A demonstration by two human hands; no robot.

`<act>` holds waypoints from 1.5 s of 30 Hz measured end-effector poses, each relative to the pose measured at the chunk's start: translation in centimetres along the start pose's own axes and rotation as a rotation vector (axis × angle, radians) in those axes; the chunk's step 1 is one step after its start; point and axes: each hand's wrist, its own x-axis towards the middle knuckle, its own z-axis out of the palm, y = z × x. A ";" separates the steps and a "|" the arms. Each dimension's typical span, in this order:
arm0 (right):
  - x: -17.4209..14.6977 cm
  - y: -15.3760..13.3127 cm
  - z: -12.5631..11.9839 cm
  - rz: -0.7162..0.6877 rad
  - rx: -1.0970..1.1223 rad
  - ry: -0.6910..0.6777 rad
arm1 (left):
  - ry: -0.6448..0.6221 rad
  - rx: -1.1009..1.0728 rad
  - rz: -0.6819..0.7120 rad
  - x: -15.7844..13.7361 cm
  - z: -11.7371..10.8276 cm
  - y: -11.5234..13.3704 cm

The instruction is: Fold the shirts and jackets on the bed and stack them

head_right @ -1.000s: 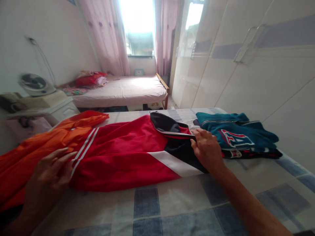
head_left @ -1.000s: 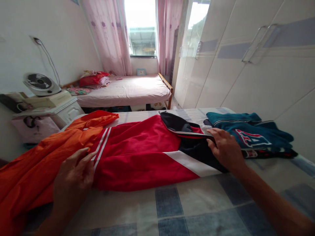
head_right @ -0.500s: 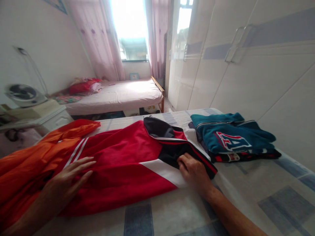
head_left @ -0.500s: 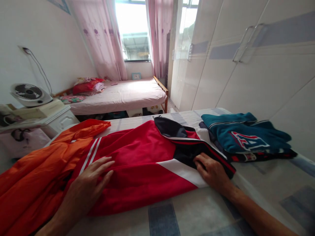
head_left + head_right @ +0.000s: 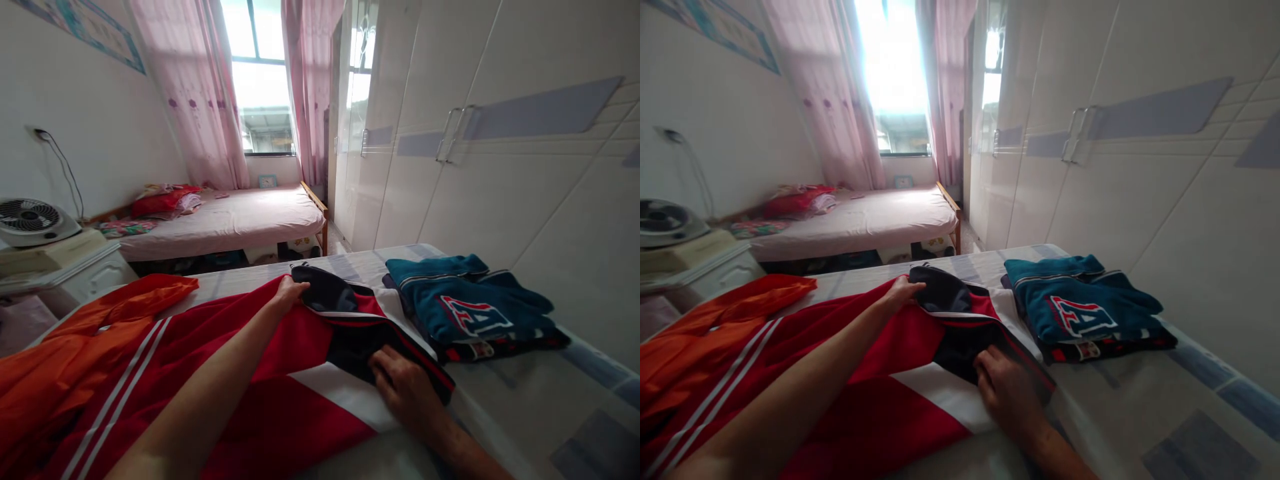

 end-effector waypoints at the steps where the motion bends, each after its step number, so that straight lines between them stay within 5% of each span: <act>1: 0.0 0.0 0.0 -0.001 0.004 0.000 | 0.044 -0.040 0.036 -0.2 0.2 0.3; 4: 0.0 0.1 0.0 -0.005 0.007 0.007 | 0.202 -0.146 0.191 -2.4 -0.9 1.5; 9: -0.2 0.2 0.0 -0.013 -0.008 0.039 | 0.550 -0.013 0.563 -11.5 -7.6 0.3; 11: -0.2 0.3 0.1 -0.027 -0.025 0.041 | 0.637 0.123 0.497 -15.4 -10.5 -2.1; 17: -0.1 0.6 0.4 -0.019 -0.068 0.020 | 0.312 0.014 -0.057 -20.9 -15.0 -8.8; 22: -0.7 -0.4 -1.2 0.104 0.200 -0.079 | 0.371 -0.159 0.024 -21.1 -16.1 -9.4; 28: -0.4 -1.3 -3.2 0.714 0.909 -0.013 | 0.330 -0.443 -0.087 -20.0 -17.0 -8.2; 31: -0.6 -1.7 -4.0 0.785 1.100 -0.009 | 0.370 -0.378 0.049 -21.1 -17.5 -7.4; 38: -3.1 -1.1 -4.1 0.840 0.883 -0.197 | 0.344 -0.076 -0.107 -25.0 -18.9 -9.4; 42: -3.6 -0.7 -3.9 0.816 0.828 -0.174 | 0.353 -0.005 -0.070 -25.4 -19.1 -11.0; 45: -4.2 0.0 -4.5 0.765 0.751 -0.308 | 0.348 0.119 -0.043 -25.6 -19.6 -11.7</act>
